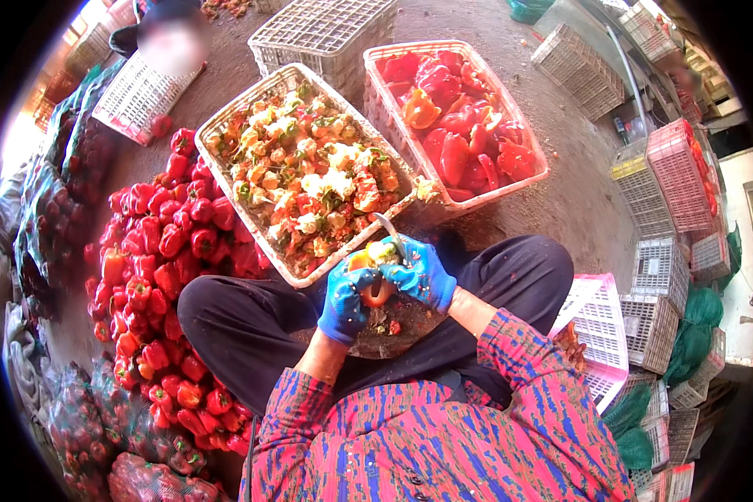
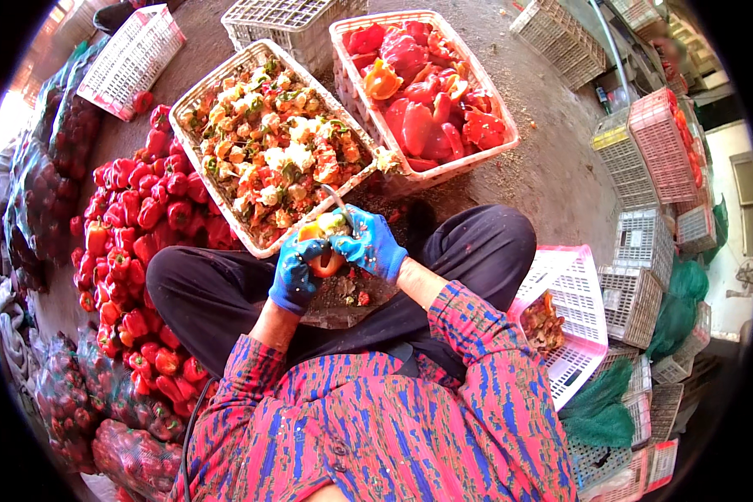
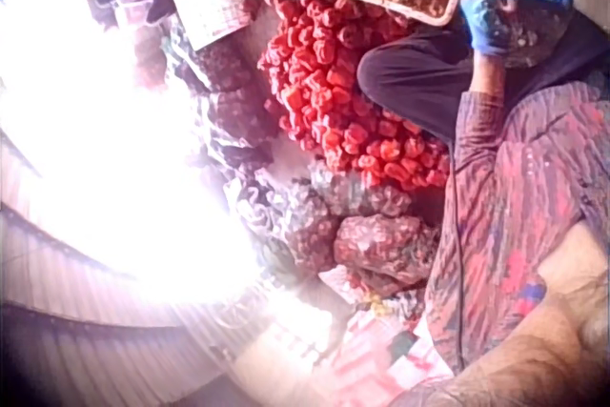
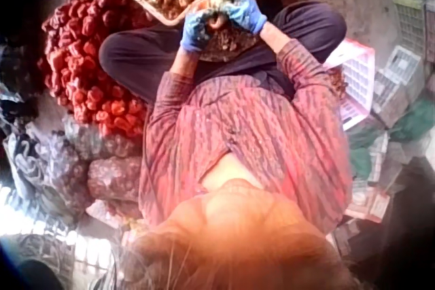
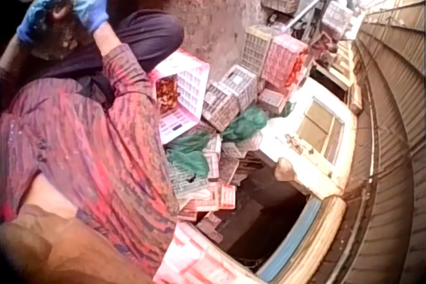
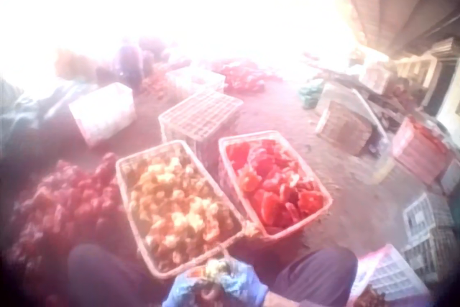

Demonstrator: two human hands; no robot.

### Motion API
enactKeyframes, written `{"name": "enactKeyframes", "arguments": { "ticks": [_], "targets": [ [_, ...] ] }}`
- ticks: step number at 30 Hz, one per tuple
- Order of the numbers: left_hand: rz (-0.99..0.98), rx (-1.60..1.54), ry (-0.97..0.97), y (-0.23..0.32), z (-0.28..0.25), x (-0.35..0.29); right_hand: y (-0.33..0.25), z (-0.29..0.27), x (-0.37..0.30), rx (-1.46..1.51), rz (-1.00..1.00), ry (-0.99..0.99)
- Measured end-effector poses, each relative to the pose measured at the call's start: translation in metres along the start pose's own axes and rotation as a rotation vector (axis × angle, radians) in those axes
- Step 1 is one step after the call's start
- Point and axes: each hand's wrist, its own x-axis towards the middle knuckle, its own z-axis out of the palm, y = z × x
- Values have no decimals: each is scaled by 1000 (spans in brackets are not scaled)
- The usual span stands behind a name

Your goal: The person is removing the cores and seeds from red bell peppers using a knife and their hands, then placing the cleaned peppers into a plastic crate.

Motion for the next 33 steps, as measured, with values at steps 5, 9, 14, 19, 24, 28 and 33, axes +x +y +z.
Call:
{"name": "enactKeyframes", "arguments": {
  "ticks": [5,9,14,19,24,28,33],
  "targets": [
    [-406,-650,192,-1,-9,3,6,2,14,327,471,-78],
    [-490,-750,393,-6,-4,-1,25,31,27,416,216,69],
    [-482,-967,286,-11,-38,-1,22,35,49,417,323,-40],
    [-490,-856,342,-5,-44,-7,17,44,52,655,450,-31],
    [-446,-551,225,-3,-57,-4,44,67,51,721,308,159],
    [-511,-1082,299,11,-59,-1,24,65,64,447,299,69],
    [-524,-1028,212,-10,-75,-18,-2,50,60,724,603,-53]
  ]
}}
